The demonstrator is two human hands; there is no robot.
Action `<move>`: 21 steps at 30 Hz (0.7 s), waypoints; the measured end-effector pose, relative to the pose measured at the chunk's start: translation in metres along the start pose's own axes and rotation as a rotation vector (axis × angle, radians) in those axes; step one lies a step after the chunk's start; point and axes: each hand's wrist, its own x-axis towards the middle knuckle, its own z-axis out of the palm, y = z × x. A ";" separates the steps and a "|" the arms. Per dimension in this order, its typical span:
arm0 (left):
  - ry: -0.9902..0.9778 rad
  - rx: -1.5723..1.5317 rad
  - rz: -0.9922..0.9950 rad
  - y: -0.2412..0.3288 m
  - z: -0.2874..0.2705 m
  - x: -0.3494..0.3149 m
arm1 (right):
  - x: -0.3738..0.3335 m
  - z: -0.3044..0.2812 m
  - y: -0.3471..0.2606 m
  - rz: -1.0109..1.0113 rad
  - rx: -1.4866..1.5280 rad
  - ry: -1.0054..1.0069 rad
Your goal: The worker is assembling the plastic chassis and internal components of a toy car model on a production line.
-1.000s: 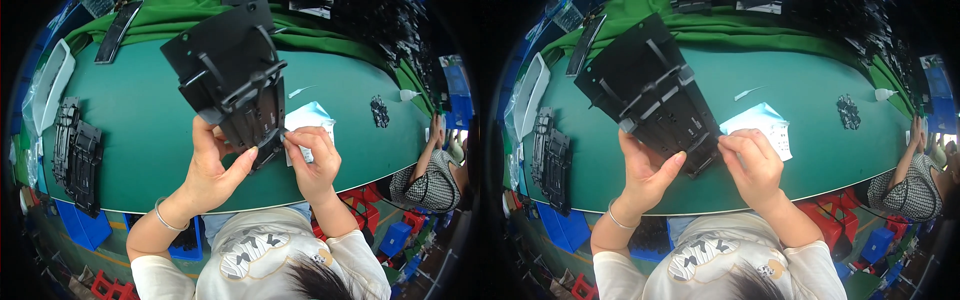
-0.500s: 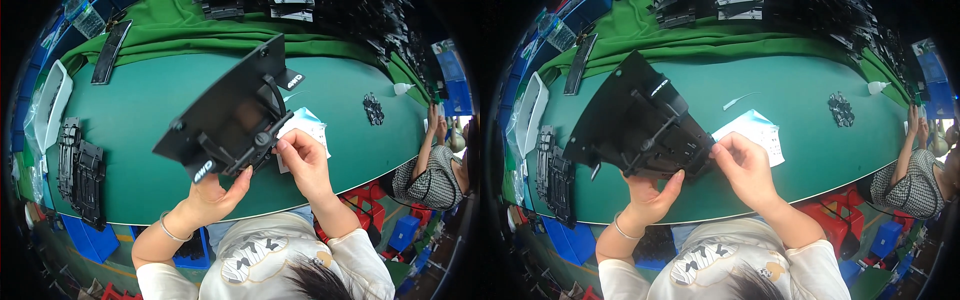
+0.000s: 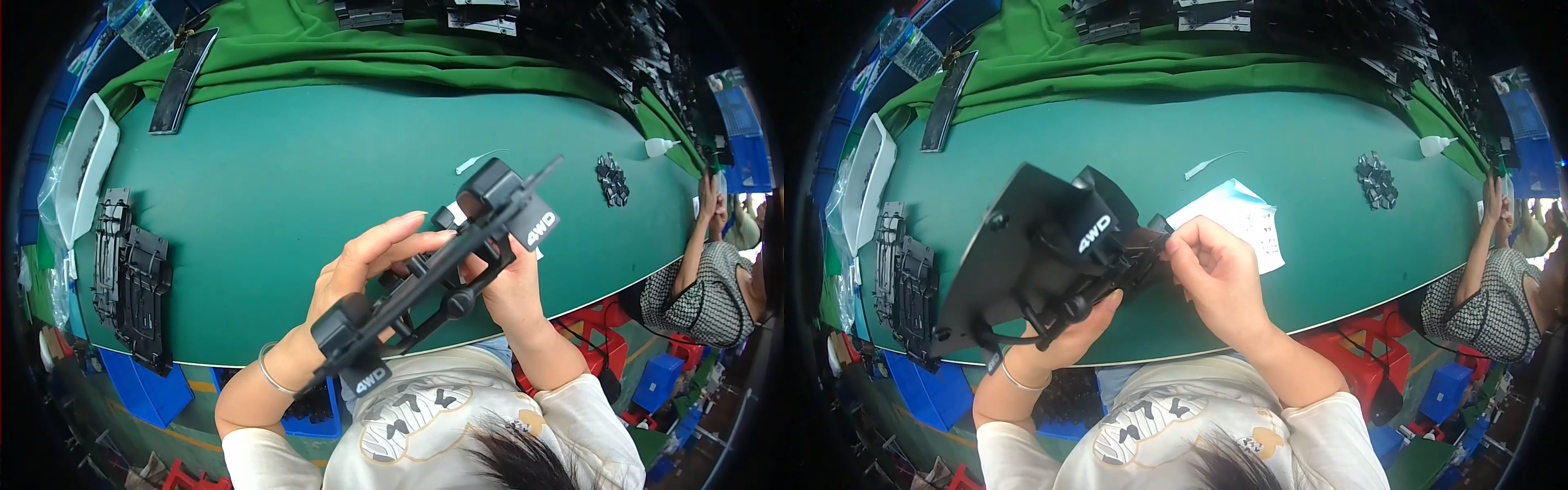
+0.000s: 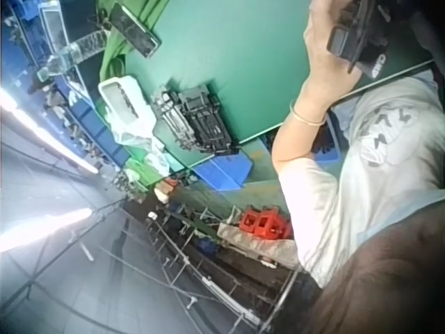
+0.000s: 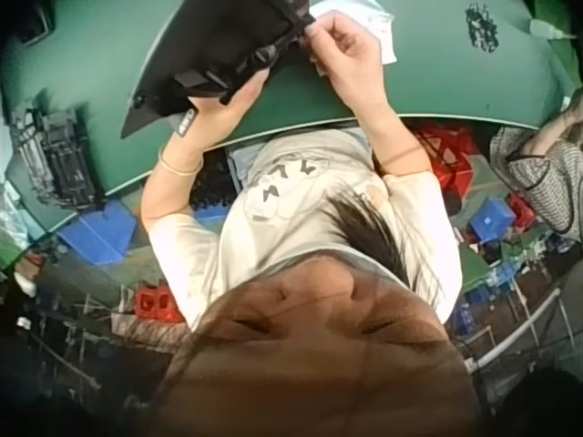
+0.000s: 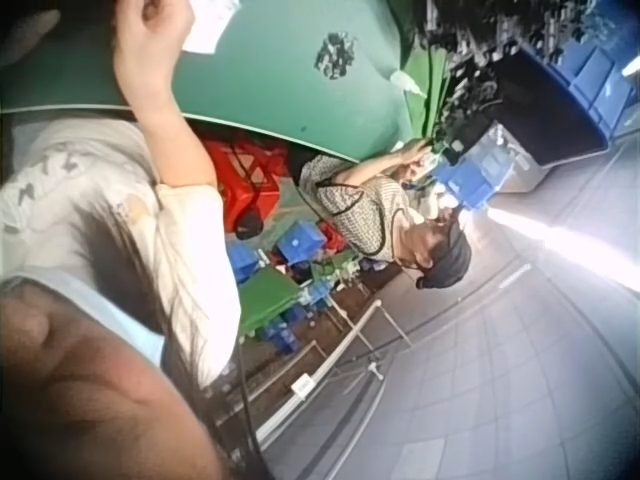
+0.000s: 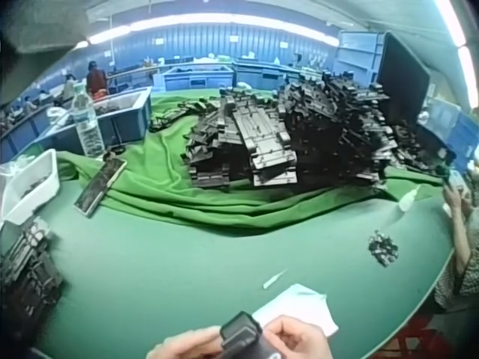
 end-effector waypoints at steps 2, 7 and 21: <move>-0.010 0.019 0.019 -0.001 -0.001 0.001 | 0.000 0.000 0.002 -0.032 0.016 -0.011; -0.032 0.073 0.075 0.001 -0.004 0.004 | 0.003 0.001 0.003 -0.037 0.001 -0.023; 0.238 -0.155 -0.059 -0.002 0.007 -0.004 | 0.007 -0.008 0.004 0.004 -0.071 -0.108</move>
